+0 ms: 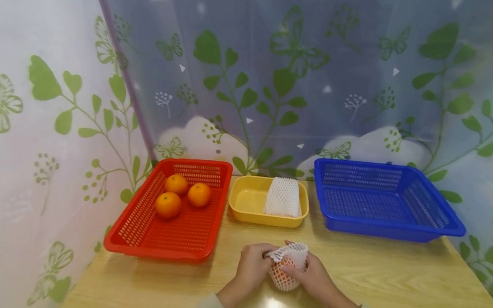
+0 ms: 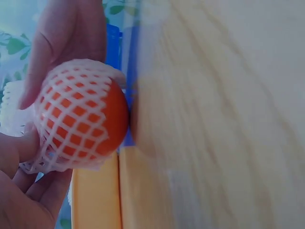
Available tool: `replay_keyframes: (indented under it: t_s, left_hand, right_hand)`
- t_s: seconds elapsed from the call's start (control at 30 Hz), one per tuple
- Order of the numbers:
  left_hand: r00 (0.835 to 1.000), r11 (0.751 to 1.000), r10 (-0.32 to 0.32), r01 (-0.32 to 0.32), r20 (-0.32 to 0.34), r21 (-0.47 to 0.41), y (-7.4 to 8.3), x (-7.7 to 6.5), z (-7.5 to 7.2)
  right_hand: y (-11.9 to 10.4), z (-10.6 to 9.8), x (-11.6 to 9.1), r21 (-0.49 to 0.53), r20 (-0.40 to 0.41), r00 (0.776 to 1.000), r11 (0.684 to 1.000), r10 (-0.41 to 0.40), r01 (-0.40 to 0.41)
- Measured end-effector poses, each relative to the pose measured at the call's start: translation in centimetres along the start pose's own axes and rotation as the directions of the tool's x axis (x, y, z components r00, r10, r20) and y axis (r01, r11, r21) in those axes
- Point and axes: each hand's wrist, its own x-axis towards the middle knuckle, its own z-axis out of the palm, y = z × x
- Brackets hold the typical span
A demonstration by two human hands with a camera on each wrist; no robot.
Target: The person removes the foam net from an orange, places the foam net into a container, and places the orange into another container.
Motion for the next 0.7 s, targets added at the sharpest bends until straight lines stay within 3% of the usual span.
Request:
replay_keyframes:
  t_s: [0.23,0.37,0.53,0.7]
  left_hand:
    - [1.000,0.999,-0.018,0.019,0.019,-0.051,-0.2,0.5,-0.2]
    - [0.995,0.995,0.023,-0.013,0.098,-0.101,-0.4,1.0,-0.8]
    - [0.974,0.992,-0.001,0.030,0.226,-0.126,-0.7,0.9,-1.6]
    - [0.946,0.988,-0.017,0.066,0.323,-0.141,-1.4,0.3,-1.5]
  right_hand:
    - [0.1,-0.3,0.1,0.005,-0.015,1.000,1.000,0.005,-0.005]
    - [-0.1,-0.4,0.4,0.009,-0.036,0.999,1.000,-0.007,0.008]
    - [-0.6,-0.2,0.3,0.015,-0.072,0.997,1.000,-0.007,0.008]
    - [-0.6,0.0,0.1,0.039,-0.132,0.989,0.997,-0.059,0.064]
